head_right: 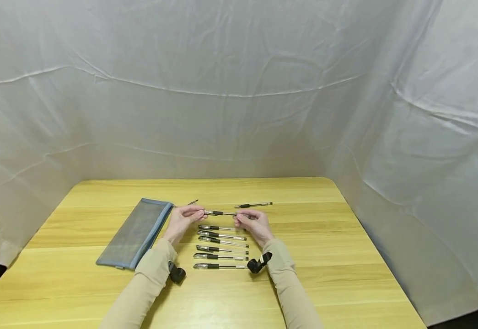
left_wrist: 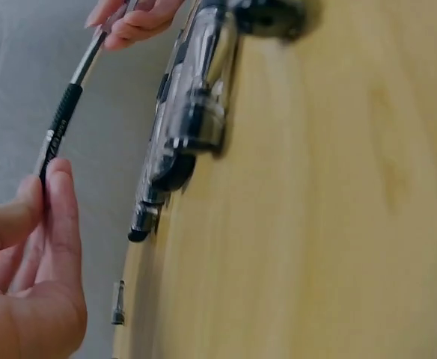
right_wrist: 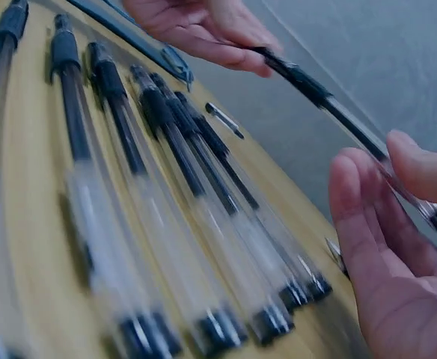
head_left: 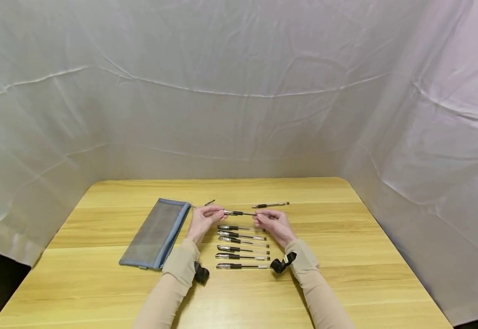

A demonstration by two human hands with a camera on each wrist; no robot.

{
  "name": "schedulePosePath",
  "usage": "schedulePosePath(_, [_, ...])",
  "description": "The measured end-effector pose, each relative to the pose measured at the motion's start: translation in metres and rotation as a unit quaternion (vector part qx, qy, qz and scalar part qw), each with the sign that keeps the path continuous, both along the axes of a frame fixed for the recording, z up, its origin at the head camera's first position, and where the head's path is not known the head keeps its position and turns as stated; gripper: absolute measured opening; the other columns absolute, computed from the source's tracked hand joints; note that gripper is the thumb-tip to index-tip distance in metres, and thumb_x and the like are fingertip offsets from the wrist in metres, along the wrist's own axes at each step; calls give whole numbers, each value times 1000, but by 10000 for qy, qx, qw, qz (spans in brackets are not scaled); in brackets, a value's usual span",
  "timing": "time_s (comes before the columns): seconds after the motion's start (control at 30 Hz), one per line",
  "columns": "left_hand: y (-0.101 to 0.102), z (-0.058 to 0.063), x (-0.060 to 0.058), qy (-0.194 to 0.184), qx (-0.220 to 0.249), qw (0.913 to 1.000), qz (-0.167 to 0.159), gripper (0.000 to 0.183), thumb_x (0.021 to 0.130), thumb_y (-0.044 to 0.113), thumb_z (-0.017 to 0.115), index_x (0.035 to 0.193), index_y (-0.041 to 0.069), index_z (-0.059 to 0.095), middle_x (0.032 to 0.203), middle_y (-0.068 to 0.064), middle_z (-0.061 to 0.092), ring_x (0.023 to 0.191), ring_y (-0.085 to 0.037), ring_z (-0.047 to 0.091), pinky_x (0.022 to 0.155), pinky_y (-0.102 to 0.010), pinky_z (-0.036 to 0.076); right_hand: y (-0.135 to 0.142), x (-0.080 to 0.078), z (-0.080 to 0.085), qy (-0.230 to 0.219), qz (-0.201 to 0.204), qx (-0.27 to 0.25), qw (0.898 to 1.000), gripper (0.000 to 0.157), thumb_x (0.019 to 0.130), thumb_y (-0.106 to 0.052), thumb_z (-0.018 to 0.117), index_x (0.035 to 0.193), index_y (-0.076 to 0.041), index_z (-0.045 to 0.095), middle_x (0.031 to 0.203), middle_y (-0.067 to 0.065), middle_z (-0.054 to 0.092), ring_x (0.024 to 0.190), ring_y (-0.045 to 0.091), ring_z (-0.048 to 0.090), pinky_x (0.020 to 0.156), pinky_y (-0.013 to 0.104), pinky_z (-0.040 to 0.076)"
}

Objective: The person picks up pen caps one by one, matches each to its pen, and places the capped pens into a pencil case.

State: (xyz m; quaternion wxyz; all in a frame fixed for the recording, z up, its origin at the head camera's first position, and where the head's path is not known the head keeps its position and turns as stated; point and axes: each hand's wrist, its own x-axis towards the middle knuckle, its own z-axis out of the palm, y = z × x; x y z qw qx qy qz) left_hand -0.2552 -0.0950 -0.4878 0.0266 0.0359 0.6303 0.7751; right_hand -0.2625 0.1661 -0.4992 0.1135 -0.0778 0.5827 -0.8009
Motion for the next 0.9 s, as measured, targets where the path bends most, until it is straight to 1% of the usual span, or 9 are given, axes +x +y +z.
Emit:
schedulePosePath(0.1, [-1,-2,-2,-266,59,9995,179,37,92,-7,66,124,-21,57,94,-13,78,79,-12,75,85,-33,61,7,-2,-3,240,52,243,9994,44,94,7,62,130,26,46,100,11,77,84,16,74,84,30,61])
schedulePosePath(0.2, [0,-3,-4,-452,33,9986,256,36,91,-10,65,124,-21,58,100,-21,76,78,-12,75,84,-31,61,13,-3,-4,349,-143,650,9972,40,93,9,63,126,26,50,95,10,78,81,14,74,79,27,61])
schedulePosePath(0.27, [1,-3,-4,-504,-177,9982,274,34,91,-10,65,123,-20,59,104,-26,74,81,-14,75,85,-32,61,15,-4,-4,380,-283,1022,9936,37,92,8,64,124,24,53,92,9,78,78,12,73,74,24,61])
schedulePosePath(0.37, [2,-1,-4,-456,-955,9937,357,29,90,-5,68,118,-14,66,108,-25,74,87,-17,75,84,-31,61,15,-6,-3,287,-539,1737,9829,32,91,6,67,120,18,60,92,12,78,74,9,71,68,20,58])
schedulePosePath(0.43, [3,1,-3,-330,-1688,9840,465,24,90,-1,71,113,-9,71,106,-22,75,89,-19,73,82,-30,59,15,-8,-3,282,-678,2261,9713,29,90,4,69,116,14,64,96,16,78,72,8,70,67,19,56])
schedulePosePath(0.57, [4,4,-3,-57,-2909,9548,611,15,90,5,74,103,-1,76,101,-18,75,91,-24,68,79,-32,54,12,-9,-2,606,-865,3196,9417,20,87,0,74,106,6,72,100,19,76,73,7,65,70,19,53])
schedulePosePath(0.7, [6,7,-4,5,-3557,9319,702,11,90,9,75,98,2,78,98,-15,76,92,-27,67,86,-40,53,10,-11,1,999,-953,3869,9117,14,85,-4,77,98,1,76,99,17,76,79,10,65,77,24,52])
schedulePosePath(0.8, [5,7,-4,-22,-3927,9164,769,11,89,13,76,97,6,79,97,-12,76,93,-28,68,92,-44,49,8,-13,2,1072,-923,4164,8981,11,84,-4,78,95,-2,77,97,14,76,82,14,66,80,28,52])
schedulePosePath(0.9, [5,6,-5,-20,-4222,9029,805,11,89,17,77,96,9,79,95,-9,77,93,-27,68,94,-46,46,7,-15,2,1130,-906,4409,8858,8,84,-3,78,92,-3,78,92,12,75,80,14,64,77,28,50])
